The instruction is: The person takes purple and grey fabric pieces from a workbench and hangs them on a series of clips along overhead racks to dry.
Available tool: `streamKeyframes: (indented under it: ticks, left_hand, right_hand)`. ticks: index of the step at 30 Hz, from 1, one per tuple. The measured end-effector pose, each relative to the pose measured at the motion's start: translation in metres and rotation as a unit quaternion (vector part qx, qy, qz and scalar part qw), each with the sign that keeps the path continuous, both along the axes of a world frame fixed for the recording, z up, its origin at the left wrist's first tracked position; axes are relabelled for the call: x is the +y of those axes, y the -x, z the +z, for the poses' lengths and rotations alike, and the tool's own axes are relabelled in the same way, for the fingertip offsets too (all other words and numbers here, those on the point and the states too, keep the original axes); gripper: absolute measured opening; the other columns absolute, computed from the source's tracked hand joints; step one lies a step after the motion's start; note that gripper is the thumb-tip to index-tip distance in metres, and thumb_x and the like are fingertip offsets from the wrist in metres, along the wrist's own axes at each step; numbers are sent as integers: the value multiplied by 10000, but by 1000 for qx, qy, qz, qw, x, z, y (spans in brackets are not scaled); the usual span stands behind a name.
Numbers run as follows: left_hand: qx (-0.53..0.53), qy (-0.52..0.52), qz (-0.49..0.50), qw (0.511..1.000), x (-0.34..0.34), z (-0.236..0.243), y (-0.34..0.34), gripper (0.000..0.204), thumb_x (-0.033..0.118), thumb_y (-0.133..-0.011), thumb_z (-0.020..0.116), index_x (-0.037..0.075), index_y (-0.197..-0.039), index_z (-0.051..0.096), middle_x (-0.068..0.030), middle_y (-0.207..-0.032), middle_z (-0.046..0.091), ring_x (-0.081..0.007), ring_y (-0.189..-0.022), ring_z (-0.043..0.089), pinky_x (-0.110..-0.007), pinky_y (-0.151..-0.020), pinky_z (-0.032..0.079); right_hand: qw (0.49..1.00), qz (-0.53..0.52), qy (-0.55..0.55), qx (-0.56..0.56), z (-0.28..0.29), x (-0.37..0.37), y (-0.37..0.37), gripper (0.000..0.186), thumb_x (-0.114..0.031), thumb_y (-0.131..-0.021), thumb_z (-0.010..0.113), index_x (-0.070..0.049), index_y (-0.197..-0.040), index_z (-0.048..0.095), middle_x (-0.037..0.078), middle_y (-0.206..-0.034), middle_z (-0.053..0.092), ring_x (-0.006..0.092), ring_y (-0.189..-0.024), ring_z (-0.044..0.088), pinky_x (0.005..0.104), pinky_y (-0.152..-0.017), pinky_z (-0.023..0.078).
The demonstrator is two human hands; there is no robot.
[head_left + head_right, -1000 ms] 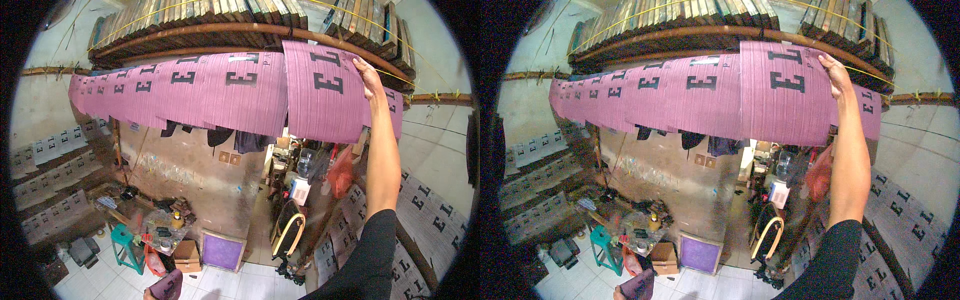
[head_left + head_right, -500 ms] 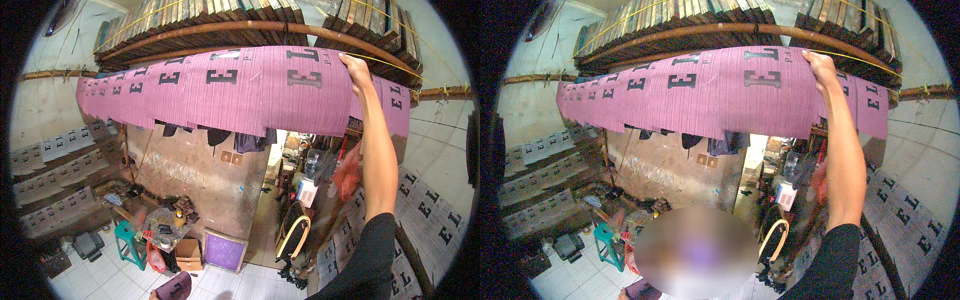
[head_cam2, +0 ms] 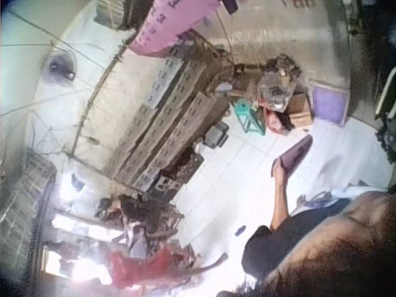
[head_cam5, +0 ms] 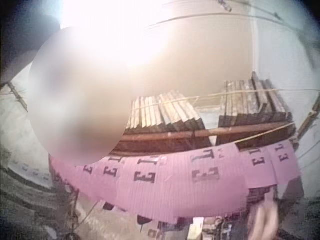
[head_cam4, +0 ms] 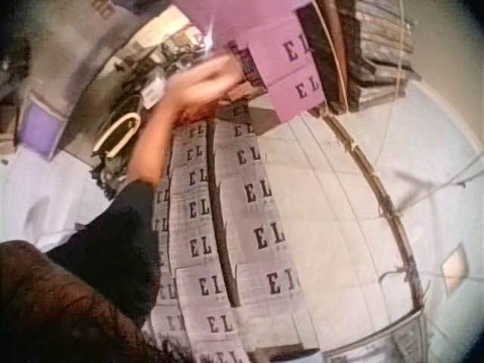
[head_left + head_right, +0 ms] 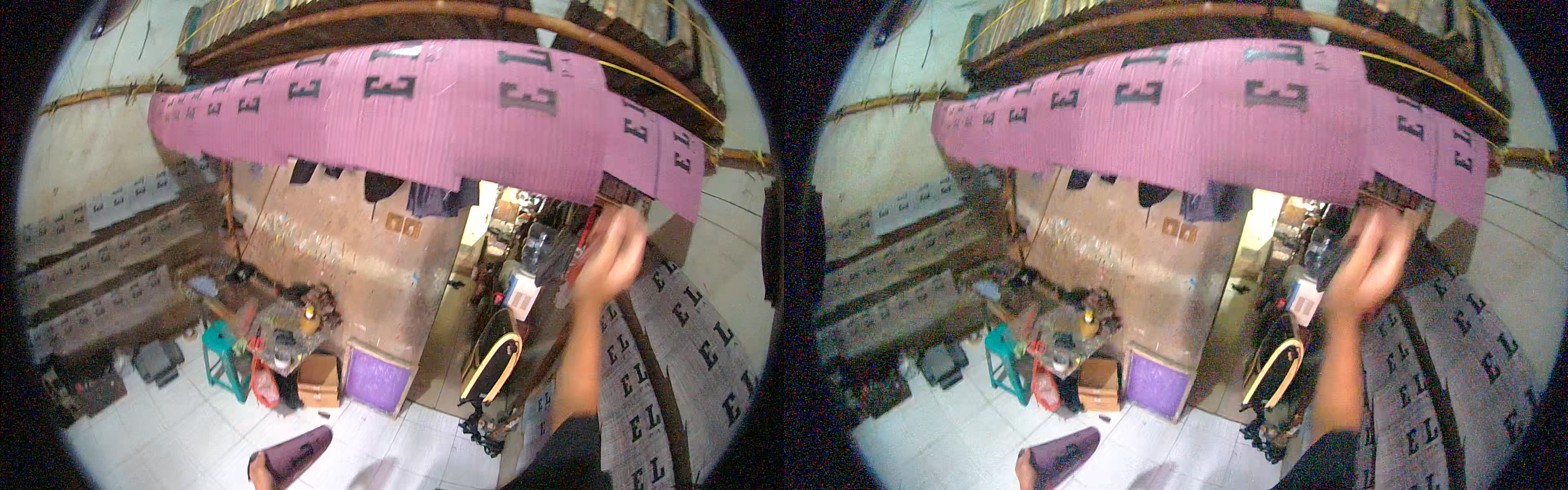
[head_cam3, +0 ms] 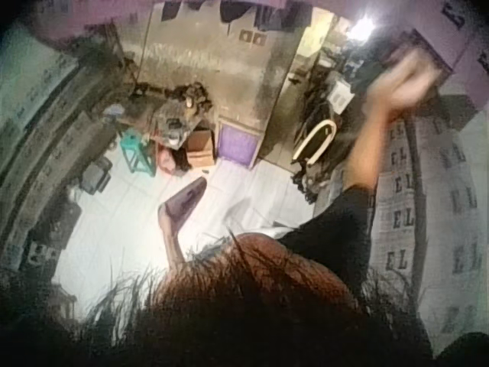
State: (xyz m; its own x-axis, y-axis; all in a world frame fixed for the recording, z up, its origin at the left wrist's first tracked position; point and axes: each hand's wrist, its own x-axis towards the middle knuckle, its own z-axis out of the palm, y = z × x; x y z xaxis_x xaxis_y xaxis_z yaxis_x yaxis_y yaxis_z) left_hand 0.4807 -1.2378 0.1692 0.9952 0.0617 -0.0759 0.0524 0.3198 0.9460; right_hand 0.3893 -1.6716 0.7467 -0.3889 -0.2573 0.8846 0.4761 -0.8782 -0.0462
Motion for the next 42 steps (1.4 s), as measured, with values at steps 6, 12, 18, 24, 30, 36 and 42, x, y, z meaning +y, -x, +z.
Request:
streamKeyframes:
  ticks: [6,12,18,24,30,36,42]
  left_hand:
    - [101,179,-132,970,-83,163,35,355,251,-906,397,-68,-1024,496,-152,-1007,547,-242,-906,533,-366,-831,417]
    - [98,189,-241,947,-97,173,31,420,312,-921,359,-64,-1022,518,-161,-1052,560,-240,-957,532,-362,-868,392]
    - [138,252,-242,927,-103,170,24,460,362,-922,331,-38,-1103,466,-148,-1107,532,-239,-988,522,-369,-899,376]
    - [28,249,-288,924,-123,165,22,591,451,-904,280,-54,-1194,385,-171,-1200,472,-261,-1087,479,-386,-894,389]
    - [53,258,-372,890,-137,158,26,601,507,-869,342,1,-1186,411,-189,-1147,492,-303,-1003,518,-402,-865,414]
    - [34,266,-419,867,-160,144,20,618,507,-871,334,3,-1228,359,-212,-1190,461,-324,-1028,509,-416,-883,406]
    - [40,260,-408,875,-168,133,16,596,484,-869,369,5,-1224,364,-206,-1189,463,-329,-1035,502,-422,-875,406]
  right_hand:
    - [561,217,-39,798,-394,27,-44,429,-379,-875,439,10,-810,607,151,-828,620,280,-860,565,361,-820,402]
    - [374,603,-372,599,-421,19,-35,248,-145,-863,509,26,-1040,524,101,-1003,591,155,-913,562,292,-820,435]
    - [453,579,-161,659,-331,49,-24,229,-74,-837,533,35,-1039,542,80,-948,610,106,-841,552,263,-763,450]
    - [563,281,157,761,-181,53,10,200,-174,-812,586,-11,-926,610,45,-805,632,86,-727,538,255,-676,441]
    - [736,225,116,628,11,49,77,206,-160,-713,687,-4,-833,626,2,-746,605,67,-696,529,235,-638,437]
    - [805,367,226,408,245,-12,165,268,-110,-854,504,-9,-1103,505,87,-1042,584,164,-922,572,294,-834,461]
    - [845,317,120,414,273,-76,184,305,-109,-861,497,-26,-1154,471,87,-1088,563,186,-955,566,338,-830,475]
